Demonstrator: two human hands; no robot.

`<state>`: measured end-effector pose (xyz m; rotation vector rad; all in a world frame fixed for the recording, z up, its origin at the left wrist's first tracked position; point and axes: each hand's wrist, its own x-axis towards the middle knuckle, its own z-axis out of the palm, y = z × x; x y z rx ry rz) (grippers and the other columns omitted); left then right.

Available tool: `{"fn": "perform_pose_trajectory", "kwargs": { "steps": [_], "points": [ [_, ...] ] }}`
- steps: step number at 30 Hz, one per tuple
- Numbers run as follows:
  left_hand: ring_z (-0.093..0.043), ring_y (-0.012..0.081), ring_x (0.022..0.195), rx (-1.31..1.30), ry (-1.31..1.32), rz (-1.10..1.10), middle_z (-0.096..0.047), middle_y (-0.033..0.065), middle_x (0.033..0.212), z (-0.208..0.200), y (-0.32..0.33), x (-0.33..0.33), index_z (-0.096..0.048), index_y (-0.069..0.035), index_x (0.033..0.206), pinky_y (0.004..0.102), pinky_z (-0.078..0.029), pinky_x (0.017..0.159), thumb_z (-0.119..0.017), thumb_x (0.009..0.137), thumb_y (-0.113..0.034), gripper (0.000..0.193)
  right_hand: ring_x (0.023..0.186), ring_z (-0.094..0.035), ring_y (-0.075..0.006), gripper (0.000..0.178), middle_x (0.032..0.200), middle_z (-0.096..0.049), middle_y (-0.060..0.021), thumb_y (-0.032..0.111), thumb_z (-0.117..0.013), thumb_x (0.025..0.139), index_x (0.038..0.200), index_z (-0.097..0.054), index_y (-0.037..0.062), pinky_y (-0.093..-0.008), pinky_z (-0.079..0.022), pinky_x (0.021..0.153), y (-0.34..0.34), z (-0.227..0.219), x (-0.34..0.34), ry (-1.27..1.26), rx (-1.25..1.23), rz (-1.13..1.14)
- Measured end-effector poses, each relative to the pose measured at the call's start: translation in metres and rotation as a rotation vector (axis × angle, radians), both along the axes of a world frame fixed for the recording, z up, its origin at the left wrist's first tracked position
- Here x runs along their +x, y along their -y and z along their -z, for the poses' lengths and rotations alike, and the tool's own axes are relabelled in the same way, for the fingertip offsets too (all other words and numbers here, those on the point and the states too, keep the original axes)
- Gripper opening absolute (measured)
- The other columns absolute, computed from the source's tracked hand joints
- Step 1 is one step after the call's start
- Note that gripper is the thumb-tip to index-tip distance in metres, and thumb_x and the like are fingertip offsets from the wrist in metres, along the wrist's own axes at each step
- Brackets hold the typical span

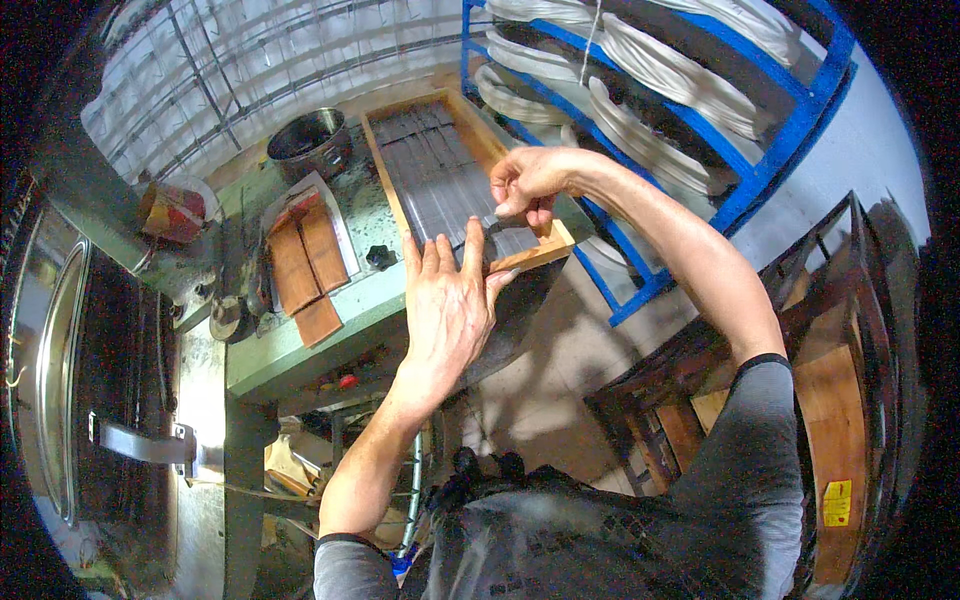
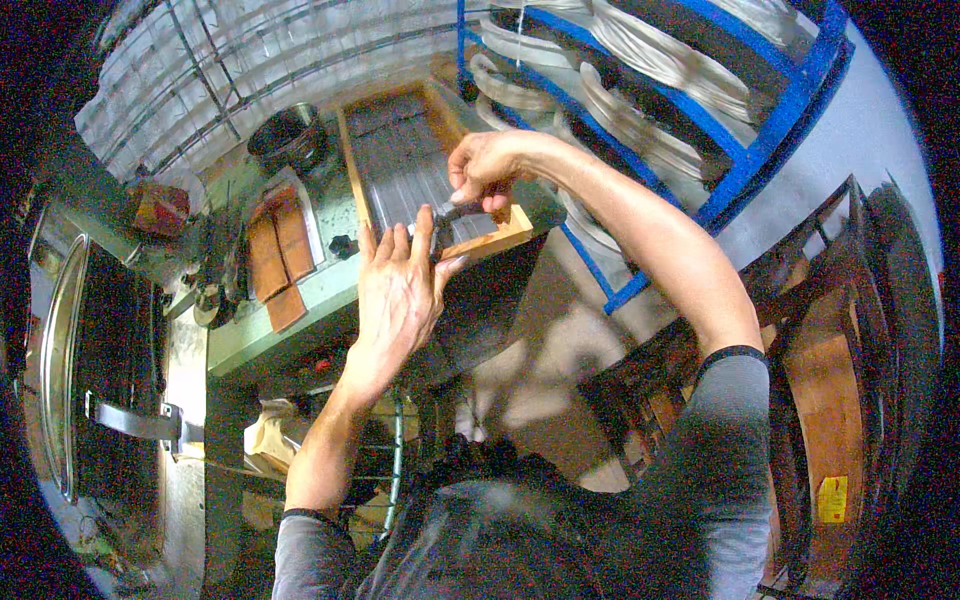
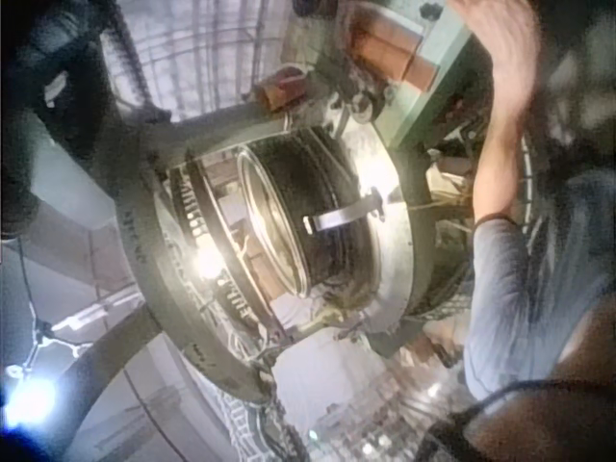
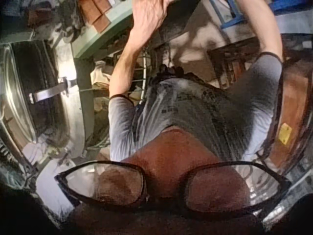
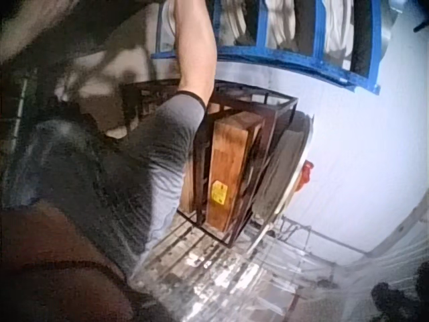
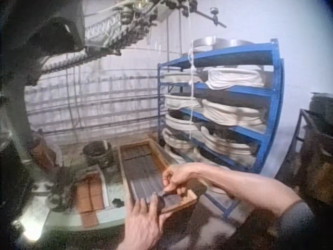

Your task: The person repeatedly picks up small metal strips from a wooden tray and inserts them into slots around the rim of a large circular metal assembly. The person handles the strips one at a time, aligning and pressing them into place.

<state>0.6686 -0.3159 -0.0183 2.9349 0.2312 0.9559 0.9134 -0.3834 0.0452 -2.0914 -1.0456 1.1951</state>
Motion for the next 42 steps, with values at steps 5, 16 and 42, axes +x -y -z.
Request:
{"fn": "perform_pose_trajectory", "kwargs": {
  "steps": [5,16,42],
  "points": [
    [-0.061,0.0433,0.11,-0.025,-0.001,-0.014,-0.063,0.033,0.116,-0.001,0.003,-0.001,-0.046,0.007,0.14,0.0572,-0.033,0.111,-0.059,0.098,-0.038,0.063,0.061,-0.069,-0.0138,0.012,0.074,-0.069,-0.0084,0.006,-0.076,0.085,0.091,-0.067,0.0003,-0.0268,-0.057,0.052,0.0,-0.005,0.01,-0.162,0.05,-0.045],
    [-0.068,0.0278,0.11,-1.692,0.802,0.292,-0.065,0.019,0.125,-0.01,0.034,-0.044,-0.056,0.001,0.125,0.0365,-0.053,0.1,-0.068,0.09,0.007,0.037,0.061,-0.066,-0.0138,0.013,0.075,-0.069,-0.0093,0.007,-0.076,0.087,0.091,-0.069,-0.0031,-0.0266,-0.055,0.055,0.083,-0.02,-0.103,-0.054,0.936,0.204],
    [-0.075,0.025,0.09,-2.015,0.405,-0.326,-0.075,0.0185,0.101,0.027,0.145,-0.311,-0.063,0.004,0.113,0.0347,-0.063,0.08,-0.073,0.084,0.009,0.031,0.089,-0.07,-0.0113,0.029,0.094,-0.075,-0.0074,0.003,-0.081,0.081,0.109,-0.074,0.0012,-0.024,-0.057,0.076,0.09,0.095,-0.368,-0.58,0.442,-0.108]
  ]
}}
